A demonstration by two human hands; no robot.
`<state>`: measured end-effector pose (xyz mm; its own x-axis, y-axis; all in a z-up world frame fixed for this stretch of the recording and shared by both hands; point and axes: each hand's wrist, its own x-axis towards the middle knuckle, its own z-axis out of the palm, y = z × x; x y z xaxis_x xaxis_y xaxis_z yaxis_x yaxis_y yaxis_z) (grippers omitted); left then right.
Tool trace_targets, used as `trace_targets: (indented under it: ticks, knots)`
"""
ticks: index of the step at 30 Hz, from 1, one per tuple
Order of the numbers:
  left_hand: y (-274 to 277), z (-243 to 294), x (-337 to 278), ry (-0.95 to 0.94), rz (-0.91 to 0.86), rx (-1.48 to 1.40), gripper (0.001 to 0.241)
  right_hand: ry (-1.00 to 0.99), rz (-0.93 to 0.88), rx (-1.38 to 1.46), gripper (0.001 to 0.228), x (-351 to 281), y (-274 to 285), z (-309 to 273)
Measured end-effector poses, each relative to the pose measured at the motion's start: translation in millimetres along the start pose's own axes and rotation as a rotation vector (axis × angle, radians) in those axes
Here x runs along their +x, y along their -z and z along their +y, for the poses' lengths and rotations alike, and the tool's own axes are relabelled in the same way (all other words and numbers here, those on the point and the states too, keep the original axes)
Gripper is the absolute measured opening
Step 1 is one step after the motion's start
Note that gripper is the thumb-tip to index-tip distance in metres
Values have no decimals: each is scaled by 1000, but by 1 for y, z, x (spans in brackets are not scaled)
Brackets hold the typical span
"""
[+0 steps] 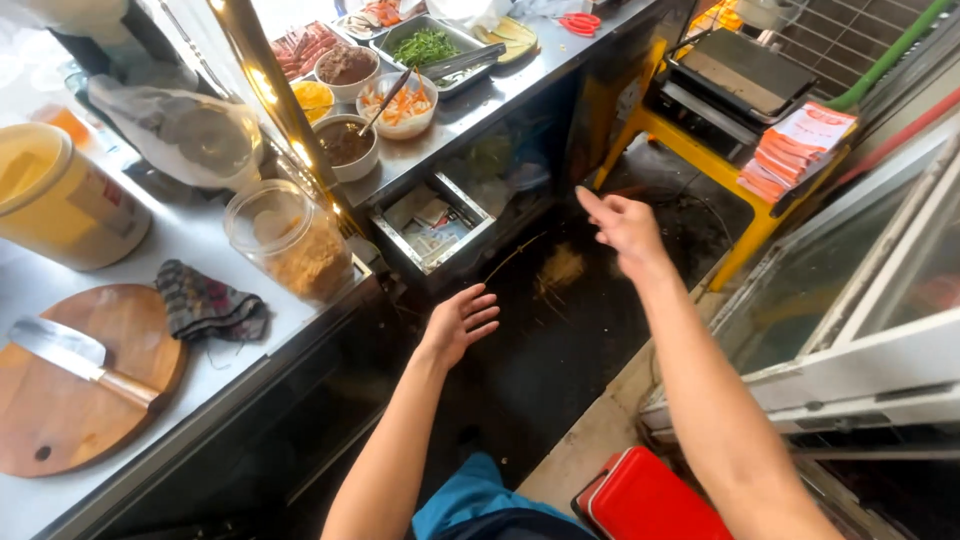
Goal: Preparing a sandwich with various fillings, toasting it, handling cash, and slicing cucumbers.
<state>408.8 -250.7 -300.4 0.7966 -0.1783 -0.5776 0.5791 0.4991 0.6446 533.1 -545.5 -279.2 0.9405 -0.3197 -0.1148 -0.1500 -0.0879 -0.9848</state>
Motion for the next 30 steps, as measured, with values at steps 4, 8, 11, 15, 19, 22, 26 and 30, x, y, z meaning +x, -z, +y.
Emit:
trace_targets:
  ticks: [4, 8, 11, 15, 19, 22, 26, 30]
  knots:
    - [40, -29, 165, 79, 176, -155, 65, -4, 57, 14, 43, 57, 58, 1]
    - [67, -75, 316, -15, 445, -444, 75, -8, 104, -117, 44, 163, 88, 13]
    - [27, -46, 310, -84, 783, -553, 42, -107, 33, -186, 45, 234, 87, -2]
    - [12, 26, 310, -168, 975, -639, 9, -170, -36, -295, 49, 340, 66, -10]
    - [70, 48, 398, -226, 907, -660, 3, -203, 12, -238, 43, 434, 43, 3]
    - [86, 61, 433, -235, 798, -762, 15, -249, 60, -240, 46, 491, 56, 14]
    - [59, 52, 492, -190, 764, -698, 54, -255, 191, -219, 42, 575, 98, 27]
    - [-193, 129, 497, 288, 259, -301, 60, -327, 249, -43, 29, 659, 172, 66]
